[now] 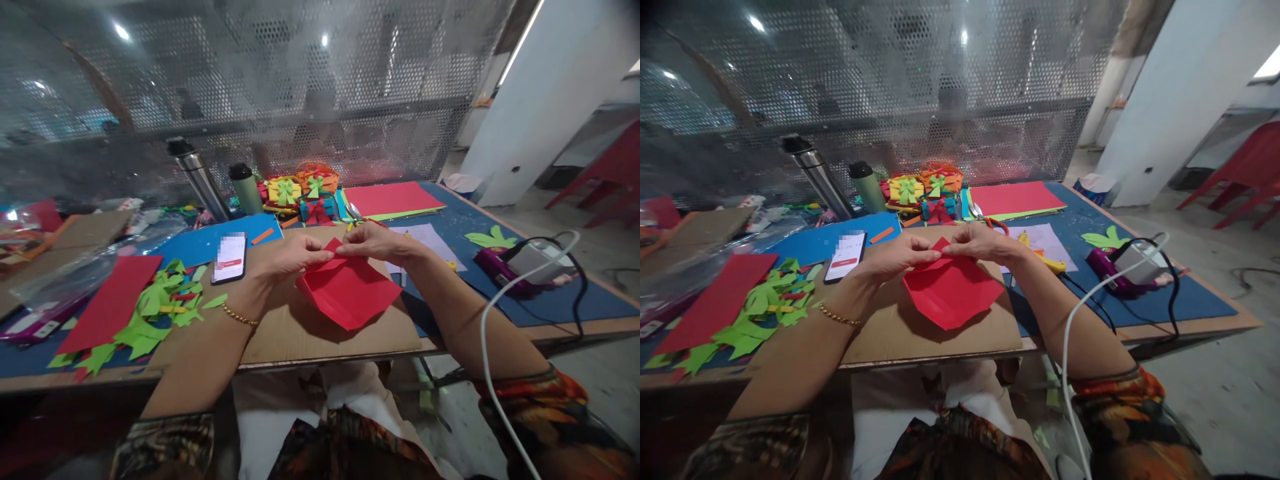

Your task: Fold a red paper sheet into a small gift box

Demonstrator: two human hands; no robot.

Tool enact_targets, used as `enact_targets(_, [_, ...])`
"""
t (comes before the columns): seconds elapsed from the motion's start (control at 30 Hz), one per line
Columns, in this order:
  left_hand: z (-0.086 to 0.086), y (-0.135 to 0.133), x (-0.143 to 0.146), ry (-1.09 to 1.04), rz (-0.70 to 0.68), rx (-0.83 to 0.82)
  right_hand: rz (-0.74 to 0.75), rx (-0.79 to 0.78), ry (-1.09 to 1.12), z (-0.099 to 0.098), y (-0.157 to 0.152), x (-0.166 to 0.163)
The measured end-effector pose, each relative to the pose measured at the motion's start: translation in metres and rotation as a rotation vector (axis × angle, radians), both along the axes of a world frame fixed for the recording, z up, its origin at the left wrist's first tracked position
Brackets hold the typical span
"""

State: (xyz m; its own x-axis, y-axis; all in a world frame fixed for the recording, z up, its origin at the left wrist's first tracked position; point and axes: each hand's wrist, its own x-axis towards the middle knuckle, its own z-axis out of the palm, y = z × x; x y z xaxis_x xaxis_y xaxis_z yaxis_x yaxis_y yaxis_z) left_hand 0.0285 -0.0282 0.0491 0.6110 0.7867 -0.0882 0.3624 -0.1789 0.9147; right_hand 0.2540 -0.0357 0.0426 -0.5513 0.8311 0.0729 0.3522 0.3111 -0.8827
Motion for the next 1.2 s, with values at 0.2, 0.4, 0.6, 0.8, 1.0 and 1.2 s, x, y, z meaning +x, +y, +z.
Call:
enact_targets(0.2, [0.001,-0.003,0.001,-0.008,-0.064,-0.050,0.037,0.036,-0.024,-0.006,0.006,0.000])
enact_targets(0.4, [-0.002,-0.002,0.002,-0.043,-0.056,-0.089,0.011,0.026,-0.019,0.002,-0.003,-0.001])
enact_targets(0.6, [-0.001,-0.001,0.003,-0.069,0.026,-0.080,-0.074,0.028,-0.015,0.002,-0.003,0.001])
enact_targets(0.8, [-0.004,0.000,0.002,-0.104,-0.006,-0.110,-0.005,0.038,0.017,-0.005,0.006,0.001])
enact_targets(1.0, [-0.006,0.001,0.002,-0.135,-0.030,-0.180,0.047,0.061,0.002,0.001,0.001,0.002])
enact_targets(1.2, [-0.008,0.001,0.002,-0.137,-0.043,-0.217,-0.002,0.008,0.036,0.009,-0.004,0.003])
